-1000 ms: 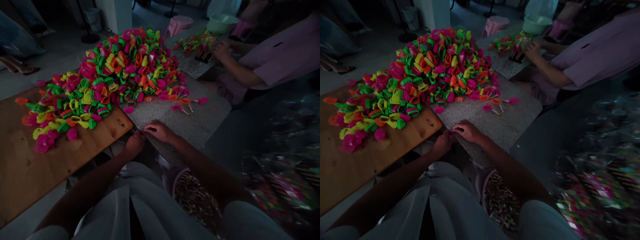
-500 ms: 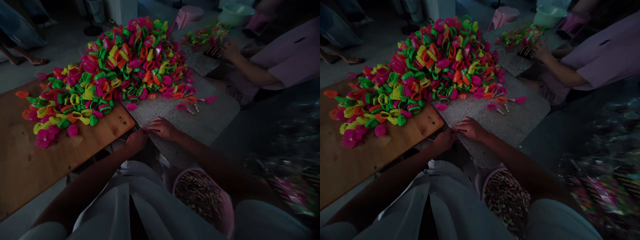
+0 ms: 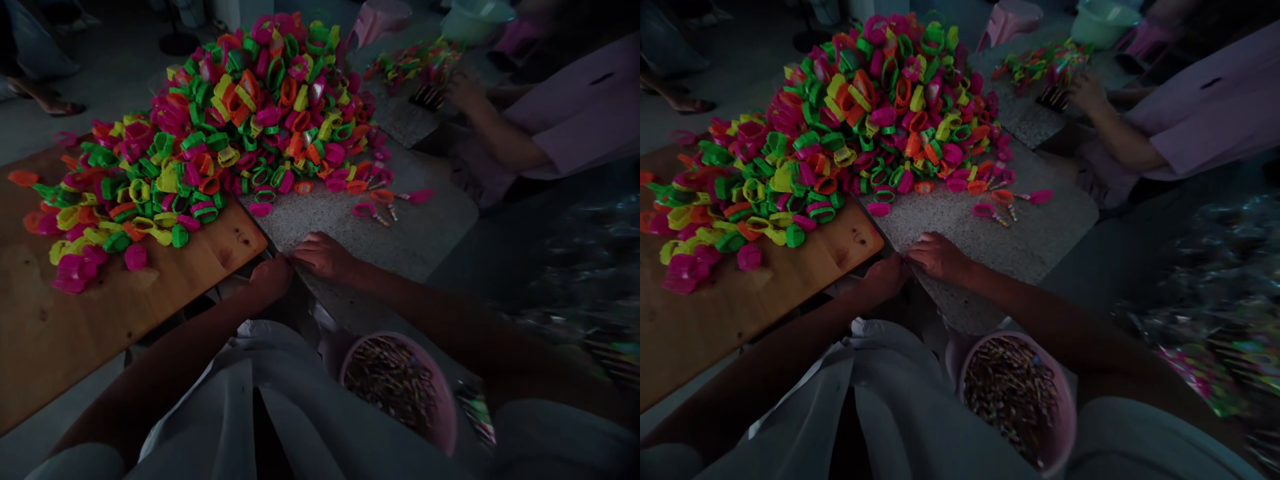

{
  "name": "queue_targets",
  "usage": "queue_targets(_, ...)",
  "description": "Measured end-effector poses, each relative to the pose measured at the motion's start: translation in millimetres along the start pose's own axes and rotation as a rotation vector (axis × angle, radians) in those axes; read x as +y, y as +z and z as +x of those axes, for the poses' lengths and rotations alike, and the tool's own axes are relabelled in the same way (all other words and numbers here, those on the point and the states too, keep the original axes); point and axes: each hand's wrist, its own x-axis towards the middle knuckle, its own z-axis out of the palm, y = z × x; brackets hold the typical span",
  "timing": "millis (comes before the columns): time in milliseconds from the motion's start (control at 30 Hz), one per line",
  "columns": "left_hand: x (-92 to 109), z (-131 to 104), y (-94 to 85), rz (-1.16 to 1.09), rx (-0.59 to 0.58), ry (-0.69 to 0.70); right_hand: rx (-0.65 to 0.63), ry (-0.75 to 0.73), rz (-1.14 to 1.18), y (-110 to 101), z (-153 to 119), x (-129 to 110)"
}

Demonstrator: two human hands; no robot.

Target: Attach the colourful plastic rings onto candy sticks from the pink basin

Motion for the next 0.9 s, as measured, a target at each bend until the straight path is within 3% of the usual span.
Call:
queue_targets(133,0,2,1.8,0.019,-0.001,0.027,-0.035,-0.027,-0.037,-1,-1,-2)
queue_targets(333,-9,0,9.3,-0.17,0.076,-0.04,-0.011,-0.024,-0.065,0,-3,-4)
queue_targets(533,-29,-11,11.8,-0.492,0.205,0.089,0.074,0.075,-0.162,-5,-15,-4)
queue_targets(633,-40,-19,9.6,-0.648,0.279,0.082,0.229,0.211,-0.282,-34,-23,19)
queue_targets(767,-54,-28,3.0,-0.703,0.329,0.08,0.539,0.657,-0.463,-100,-34,75)
queue_targets(833,-60,-27,-4.4,-0.695,0.364,0.092,0.599,0.902,-0.51,-129,-38,101)
queue_targets(900,-65,-21,-16.0,-0.643,0.415,0.091,0.611,1.039,-0.536,-146,-38,116)
